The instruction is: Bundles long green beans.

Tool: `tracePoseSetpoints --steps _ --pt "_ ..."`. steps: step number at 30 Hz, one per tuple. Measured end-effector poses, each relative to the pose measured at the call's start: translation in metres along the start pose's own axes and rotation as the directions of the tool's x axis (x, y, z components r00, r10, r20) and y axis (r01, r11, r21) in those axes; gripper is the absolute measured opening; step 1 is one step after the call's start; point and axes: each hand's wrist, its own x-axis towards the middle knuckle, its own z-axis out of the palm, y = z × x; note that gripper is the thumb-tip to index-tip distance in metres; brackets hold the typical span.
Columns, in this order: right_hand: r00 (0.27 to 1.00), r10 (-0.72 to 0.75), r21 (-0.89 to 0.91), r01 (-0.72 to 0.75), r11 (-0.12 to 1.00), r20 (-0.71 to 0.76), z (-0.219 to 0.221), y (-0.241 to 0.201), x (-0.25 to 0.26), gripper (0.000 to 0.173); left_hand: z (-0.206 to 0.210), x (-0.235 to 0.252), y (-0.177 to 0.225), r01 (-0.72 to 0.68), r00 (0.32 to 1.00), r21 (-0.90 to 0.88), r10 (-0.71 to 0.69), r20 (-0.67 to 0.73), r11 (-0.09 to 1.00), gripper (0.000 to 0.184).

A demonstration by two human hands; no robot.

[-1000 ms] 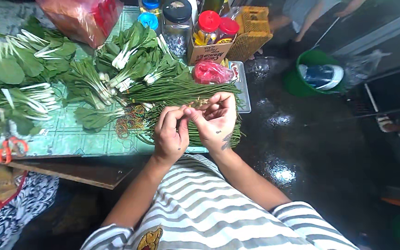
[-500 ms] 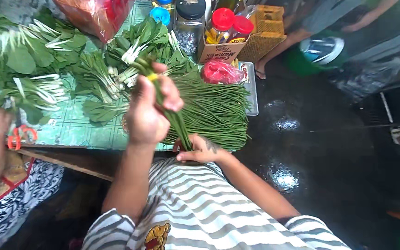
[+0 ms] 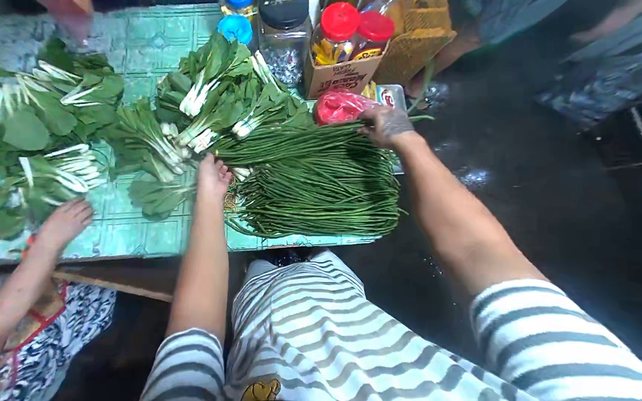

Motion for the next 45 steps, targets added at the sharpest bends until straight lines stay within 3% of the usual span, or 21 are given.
tracePoseSetpoints --steps 2,5,9,12,15,17,22,25,27,32,36,40,43,45 --pt "0.993 0.117 0.023 -0.117 0.993 -0.002 0.032 0.012 0.015 0.045 0.003 0.006 0.002 0.020 1.000 0.065 -0.020 0.008 0.998 0.053" --pt "0.953 0.213 0.081 -0.200 0.976 -0.216 0.056 0.007 0.006 0.049 0.005 0.007 0.007 -0.041 0.999 0.141 0.037 0.030 0.989 0.043" --pt "0.900 0.231 0.200 -0.165 0.966 -0.370 0.071 -0.048 -0.041 0.048 -0.020 -0.005 0.008 -0.033 0.999 0.175 0.032 0.008 0.984 0.036" --pt "0.950 0.102 0.237 -0.030 0.971 -0.296 0.102 -0.097 -0.098 0.046 -0.049 -0.032 -0.014 -0.094 0.993 0.161 0.082 0.082 0.982 0.033" --pt "0.985 0.027 0.215 0.010 0.977 -0.170 0.156 -0.134 -0.133 0.064 -0.094 -0.068 -0.055 -0.129 0.988 0.248 0.104 0.111 0.960 0.028" --pt "0.991 0.014 0.107 0.001 0.994 -0.135 0.174 -0.150 -0.138 0.069 -0.125 -0.083 -0.079 -0.098 0.994 0.370 0.071 0.085 0.924 0.030" --pt "0.998 -0.067 -0.020 0.067 0.998 0.009 0.145 -0.154 -0.115 0.049 -0.167 -0.094 -0.101 -0.088 0.996 0.556 0.065 0.060 0.826 0.026" --pt "0.986 -0.053 -0.037 0.060 0.998 0.158 0.127 -0.161 -0.104 0.056 -0.167 -0.088 -0.101 -0.151 0.988 0.549 0.113 0.102 0.822 0.023" --pt "0.982 -0.044 -0.037 0.052 0.998 0.183 0.123 -0.172 -0.100 0.060 -0.160 -0.084 -0.099 -0.215 0.975 0.526 0.153 0.159 0.823 0.024" --pt "0.997 -0.035 -0.014 0.036 0.999 0.070 0.140 -0.200 -0.087 0.058 -0.146 -0.076 -0.086 -0.313 0.933 0.443 0.186 0.307 0.840 0.025" --pt "0.999 0.051 0.068 -0.049 0.996 -0.018 0.155 -0.211 -0.078 0.044 -0.166 -0.070 -0.078 -0.319 0.913 0.492 0.124 0.388 0.810 0.027" --pt "0.998 0.062 -0.081 -0.061 0.995 0.013 0.158 -0.220 -0.070 0.030 -0.195 -0.051 -0.073 -0.273 0.931 0.532 0.080 0.356 0.802 0.030" --pt "0.995 0.028 -0.057 -0.033 0.998 -0.091 0.160 -0.215 -0.076 0.023 -0.201 -0.040 -0.065 -0.258 0.935 0.566 0.055 0.350 0.783 0.029" --pt "0.976 0.025 0.008 -0.024 1.000 -0.216 0.154 -0.214 -0.079 0.021 -0.190 -0.038 -0.061 -0.306 0.904 0.554 0.053 0.425 0.774 0.027"
